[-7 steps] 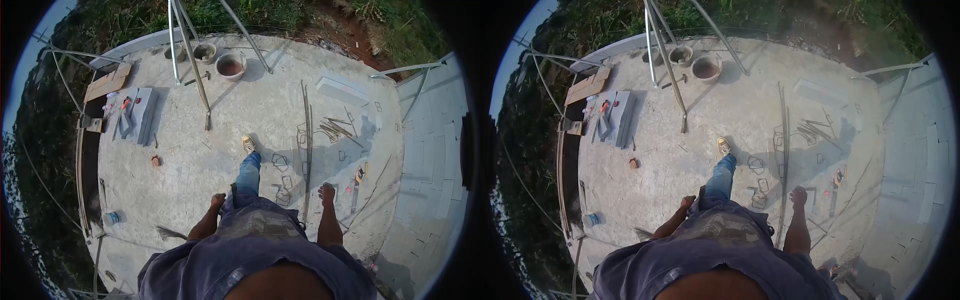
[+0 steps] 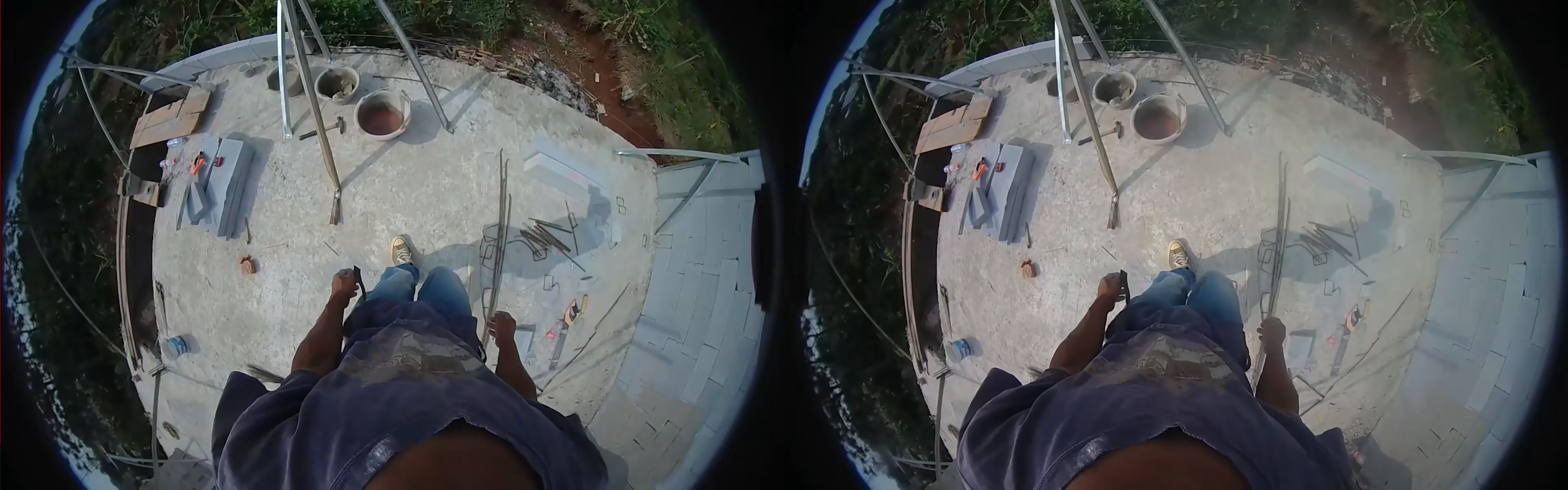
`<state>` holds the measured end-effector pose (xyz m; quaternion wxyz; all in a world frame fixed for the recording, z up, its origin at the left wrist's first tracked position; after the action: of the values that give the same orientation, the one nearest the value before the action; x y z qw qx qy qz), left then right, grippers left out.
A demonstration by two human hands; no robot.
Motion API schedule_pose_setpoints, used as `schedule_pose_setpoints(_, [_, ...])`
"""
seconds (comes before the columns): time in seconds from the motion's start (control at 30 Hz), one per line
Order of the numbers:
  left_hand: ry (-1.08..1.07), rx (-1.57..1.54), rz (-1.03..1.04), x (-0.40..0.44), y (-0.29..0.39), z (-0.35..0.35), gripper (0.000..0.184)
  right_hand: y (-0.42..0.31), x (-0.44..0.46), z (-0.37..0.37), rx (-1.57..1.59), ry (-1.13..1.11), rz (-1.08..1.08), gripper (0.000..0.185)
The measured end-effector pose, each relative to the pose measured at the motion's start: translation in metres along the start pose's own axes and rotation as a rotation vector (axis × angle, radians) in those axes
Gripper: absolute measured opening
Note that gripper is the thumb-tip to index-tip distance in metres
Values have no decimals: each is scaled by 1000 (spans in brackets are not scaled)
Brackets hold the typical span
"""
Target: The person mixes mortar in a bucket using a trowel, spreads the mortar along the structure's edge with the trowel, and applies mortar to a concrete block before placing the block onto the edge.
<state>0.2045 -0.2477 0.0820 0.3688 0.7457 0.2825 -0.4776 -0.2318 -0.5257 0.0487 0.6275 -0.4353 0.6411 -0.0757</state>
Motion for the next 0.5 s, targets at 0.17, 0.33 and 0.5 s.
schedule_pose_setpoints(0.17, [-183,-33,316,26,174,31,35,-94,91,50,170,-7,-135,20])
schedule_pose_setpoints(0.33, [-152,-149,393,68,257,65,43,-249,195,127,104,79,-241,17])
schedule_pose_setpoints(0.5, [145,231,17,108,300,88,77,-324,387,219,-84,-159,-372,24])
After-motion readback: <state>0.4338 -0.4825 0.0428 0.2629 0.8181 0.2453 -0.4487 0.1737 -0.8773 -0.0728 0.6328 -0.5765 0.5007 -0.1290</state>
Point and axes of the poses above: each hand's wrist, its own x-axis towards the middle knuckle, its own z-axis out of the palm, y = z × x, the point moved 2 cm from there along x, towards the middle knuckle, and after that the axes turned 14 degrees about -z, right-handed, at the moved point
